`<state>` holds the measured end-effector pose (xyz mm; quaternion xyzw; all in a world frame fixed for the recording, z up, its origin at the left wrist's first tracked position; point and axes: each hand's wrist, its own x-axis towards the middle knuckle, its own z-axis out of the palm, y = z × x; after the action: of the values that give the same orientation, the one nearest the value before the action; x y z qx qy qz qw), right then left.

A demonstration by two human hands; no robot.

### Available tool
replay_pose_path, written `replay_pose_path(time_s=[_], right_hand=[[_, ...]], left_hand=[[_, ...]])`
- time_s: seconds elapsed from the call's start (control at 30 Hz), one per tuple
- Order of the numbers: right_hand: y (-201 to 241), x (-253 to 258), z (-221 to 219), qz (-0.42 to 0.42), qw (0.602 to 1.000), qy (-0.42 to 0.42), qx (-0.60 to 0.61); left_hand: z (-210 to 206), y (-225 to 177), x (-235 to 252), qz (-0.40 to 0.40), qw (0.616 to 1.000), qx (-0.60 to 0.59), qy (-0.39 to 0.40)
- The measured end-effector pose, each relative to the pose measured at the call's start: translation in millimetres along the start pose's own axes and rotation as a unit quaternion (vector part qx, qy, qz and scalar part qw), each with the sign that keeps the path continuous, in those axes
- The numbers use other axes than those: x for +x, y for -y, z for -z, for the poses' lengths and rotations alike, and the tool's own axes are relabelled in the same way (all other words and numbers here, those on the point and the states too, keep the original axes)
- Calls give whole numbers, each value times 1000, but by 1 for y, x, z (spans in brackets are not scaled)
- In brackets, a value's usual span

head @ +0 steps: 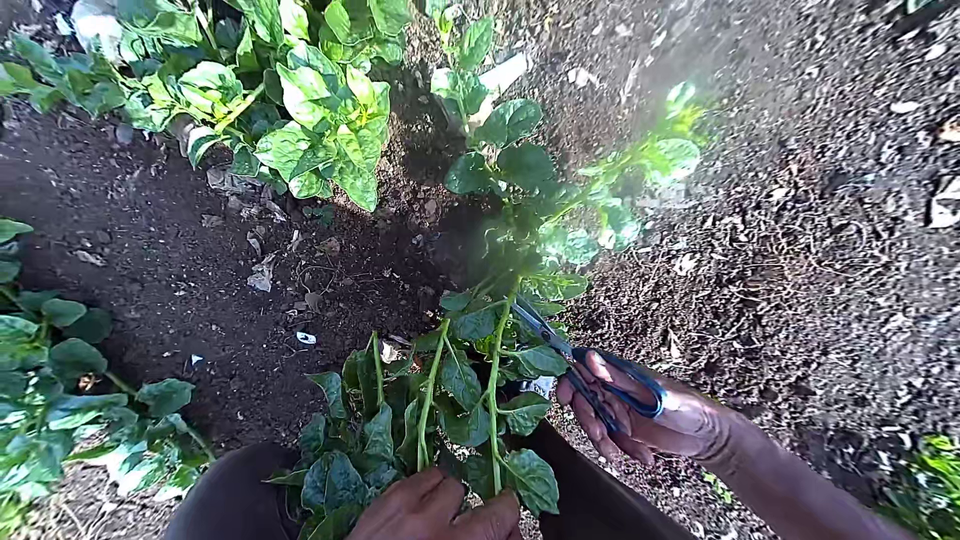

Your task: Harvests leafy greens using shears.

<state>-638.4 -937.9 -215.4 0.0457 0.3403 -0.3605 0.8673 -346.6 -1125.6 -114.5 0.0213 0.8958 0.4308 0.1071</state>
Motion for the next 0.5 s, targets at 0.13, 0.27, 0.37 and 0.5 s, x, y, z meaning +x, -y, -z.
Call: replay_pose_path(time_s=[0.13,0.27,0.37,0.5], right_hand=[[4,6,-5,-4,999,-43,0],[0,10,-10,7,997,-80,6],[5,10,-15,15,996,-81,-21],[48,-23,-26,210,954,-104,-186]], left_hand=[[-2,1,-1,7,1000,-11,-5],[0,5,-2,15,999,-28,-17],[10,8,-3,31,996,-59,-57],[42,20,-21,52,958,-165,-227]])
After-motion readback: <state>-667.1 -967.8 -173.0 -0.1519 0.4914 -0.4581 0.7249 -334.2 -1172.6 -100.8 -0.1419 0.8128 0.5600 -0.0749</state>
